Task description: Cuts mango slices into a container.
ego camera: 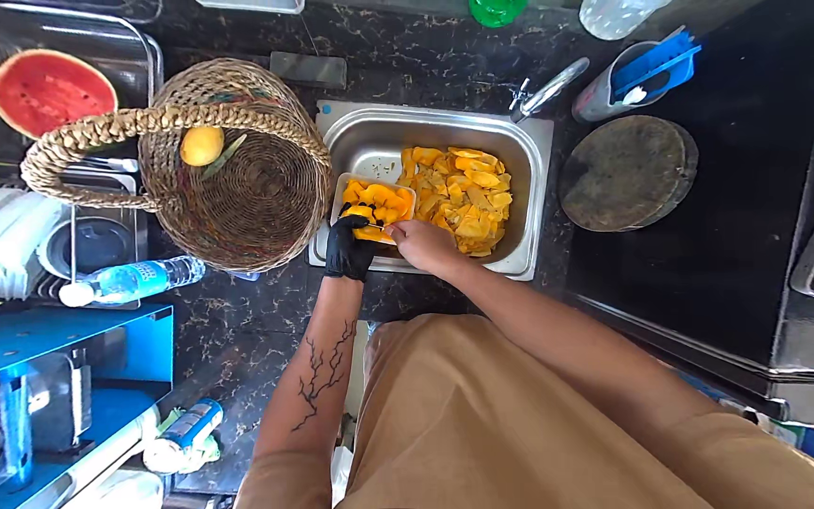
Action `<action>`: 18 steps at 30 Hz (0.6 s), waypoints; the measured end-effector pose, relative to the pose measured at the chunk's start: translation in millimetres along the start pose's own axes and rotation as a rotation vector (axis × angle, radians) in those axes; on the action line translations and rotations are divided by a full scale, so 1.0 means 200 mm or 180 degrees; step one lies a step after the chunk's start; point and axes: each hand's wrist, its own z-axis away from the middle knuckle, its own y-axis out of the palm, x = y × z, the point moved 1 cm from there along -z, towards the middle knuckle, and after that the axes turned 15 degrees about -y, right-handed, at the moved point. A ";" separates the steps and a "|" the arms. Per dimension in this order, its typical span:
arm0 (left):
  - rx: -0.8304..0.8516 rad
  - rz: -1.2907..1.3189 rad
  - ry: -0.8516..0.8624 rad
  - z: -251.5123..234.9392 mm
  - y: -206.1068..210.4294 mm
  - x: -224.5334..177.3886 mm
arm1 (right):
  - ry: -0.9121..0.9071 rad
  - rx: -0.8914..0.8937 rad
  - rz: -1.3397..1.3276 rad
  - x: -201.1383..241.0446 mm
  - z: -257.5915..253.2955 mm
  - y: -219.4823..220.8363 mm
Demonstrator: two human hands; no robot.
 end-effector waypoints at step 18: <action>-0.0937 -0.1131 0.0112 0.01 -0.09 0.04 | -0.0377 -0.0108 -0.0893 -0.08 0.13 -0.10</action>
